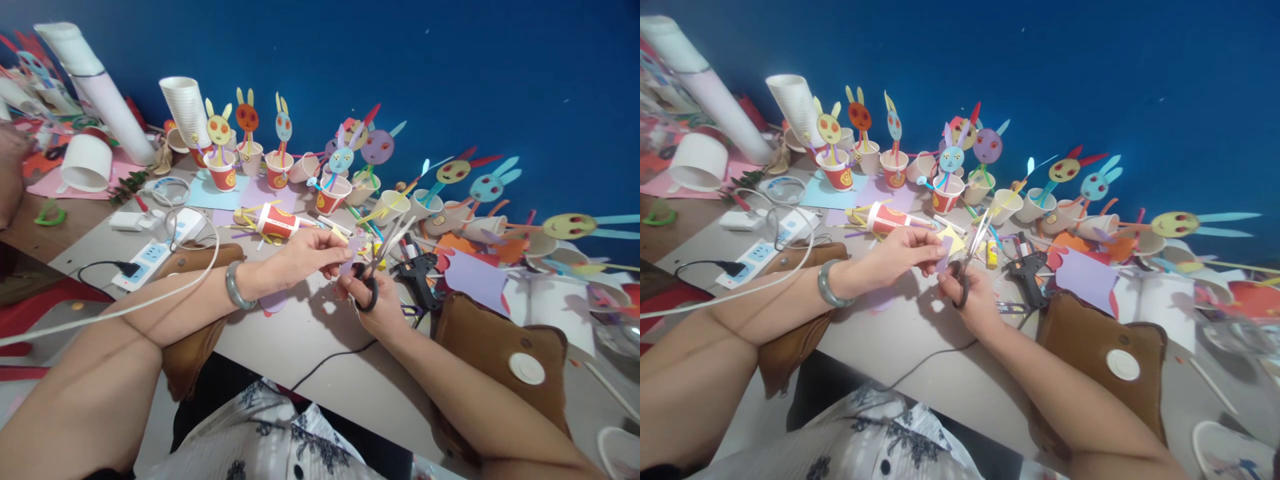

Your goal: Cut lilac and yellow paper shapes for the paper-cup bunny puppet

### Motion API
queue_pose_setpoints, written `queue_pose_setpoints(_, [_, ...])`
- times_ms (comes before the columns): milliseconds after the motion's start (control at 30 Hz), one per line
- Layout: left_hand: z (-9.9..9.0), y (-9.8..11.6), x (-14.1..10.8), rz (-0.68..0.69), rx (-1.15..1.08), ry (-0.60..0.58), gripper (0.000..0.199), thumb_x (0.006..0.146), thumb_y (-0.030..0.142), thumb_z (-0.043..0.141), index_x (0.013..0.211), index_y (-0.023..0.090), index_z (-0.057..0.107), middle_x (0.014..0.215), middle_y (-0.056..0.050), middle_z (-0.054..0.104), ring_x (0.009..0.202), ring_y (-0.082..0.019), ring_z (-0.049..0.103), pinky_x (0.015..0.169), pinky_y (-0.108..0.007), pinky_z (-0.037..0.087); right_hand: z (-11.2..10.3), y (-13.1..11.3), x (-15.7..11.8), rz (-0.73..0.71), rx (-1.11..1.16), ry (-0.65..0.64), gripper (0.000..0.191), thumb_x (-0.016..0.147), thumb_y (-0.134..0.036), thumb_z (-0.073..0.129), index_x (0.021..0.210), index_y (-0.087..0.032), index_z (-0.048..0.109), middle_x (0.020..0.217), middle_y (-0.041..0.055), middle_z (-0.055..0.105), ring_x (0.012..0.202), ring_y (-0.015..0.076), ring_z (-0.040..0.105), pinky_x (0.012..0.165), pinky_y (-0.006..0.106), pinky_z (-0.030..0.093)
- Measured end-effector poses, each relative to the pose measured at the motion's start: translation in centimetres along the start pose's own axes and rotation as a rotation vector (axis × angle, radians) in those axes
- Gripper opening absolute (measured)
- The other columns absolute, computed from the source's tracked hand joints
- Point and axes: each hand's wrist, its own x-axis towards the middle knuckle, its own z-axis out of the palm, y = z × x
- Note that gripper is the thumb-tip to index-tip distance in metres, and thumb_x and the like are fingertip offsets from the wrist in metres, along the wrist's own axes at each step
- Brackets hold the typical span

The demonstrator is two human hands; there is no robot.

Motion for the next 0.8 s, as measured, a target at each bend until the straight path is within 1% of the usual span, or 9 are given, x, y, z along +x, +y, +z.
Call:
queue_pose_setpoints(100, [-0.1,0.0,0.1,0.057,-0.002,0.034,0.018,0.081,0.023,0.072,0.072,0.012,0.061,0.057,0.004,0.056,0.050,-0.004,0.054,0.052,-0.017,0.045,0.1,-0.6,0.1,-0.039,-0.092,-0.032,0.038,0.078,-0.056,0.073,0.068,-0.021,0.062,0.060,0.0007,0.063,0.055,0.0158,0.055,0.055,0.030,0.044])
queue_pose_setpoints(200, [-0.2,0.2,0.0,0.084,0.002,0.053,0.017,0.081,0.021,0.070,0.071,0.012,0.060,0.056,0.005,0.056,0.051,-0.004,0.053,0.052,-0.017,0.043,0.1,-0.4,0.4,-0.076,-0.120,-0.071,0.046,0.074,-0.066,0.073,0.072,-0.020,0.063,0.064,0.0013,0.063,0.059,0.0165,0.056,0.059,0.031,0.046])
queue_pose_setpoints(333, [-0.1,0.5,-0.2,0.106,0.006,0.071,0.013,0.082,0.018,0.068,0.072,0.013,0.060,0.056,0.004,0.058,0.051,-0.004,0.053,0.053,-0.017,0.042,0.1,0.4,0.7,-0.077,-0.154,-0.099,0.049,0.073,-0.067,0.074,0.083,-0.020,0.065,0.072,0.0030,0.066,0.068,0.0188,0.059,0.066,0.032,0.047])
queue_pose_setpoints(433, [0.0,0.6,-0.2,0.100,0.002,0.080,0.013,0.082,0.016,0.067,0.071,0.012,0.060,0.055,0.004,0.057,0.050,-0.004,0.053,0.052,-0.017,0.042,0.1,0.6,0.7,-0.056,-0.144,-0.141,0.050,0.074,-0.067,0.073,0.089,-0.020,0.064,0.074,0.0035,0.067,0.069,0.0192,0.061,0.067,0.032,0.048])
queue_pose_setpoints(567, [0.0,0.7,-0.2,0.097,0.005,0.095,0.011,0.081,0.013,0.066,0.071,0.012,0.061,0.056,0.003,0.059,0.051,-0.004,0.054,0.053,-0.017,0.043,0.2,0.1,0.6,-0.054,-0.145,-0.178,0.050,0.075,-0.068,0.072,0.084,-0.019,0.064,0.072,0.0030,0.066,0.066,0.0180,0.060,0.064,0.030,0.047])
queue_pose_setpoints(800, [0.0,0.7,-0.3,0.098,0.046,0.123,0.010,0.084,0.014,0.065,0.075,0.011,0.062,0.062,0.001,0.061,0.055,-0.005,0.057,0.057,-0.018,0.048,0.5,-0.4,0.5,-0.024,-0.104,-0.191,0.051,0.073,-0.070,0.072,0.075,-0.019,0.064,0.063,0.0013,0.065,0.056,0.0158,0.058,0.056,0.028,0.047])
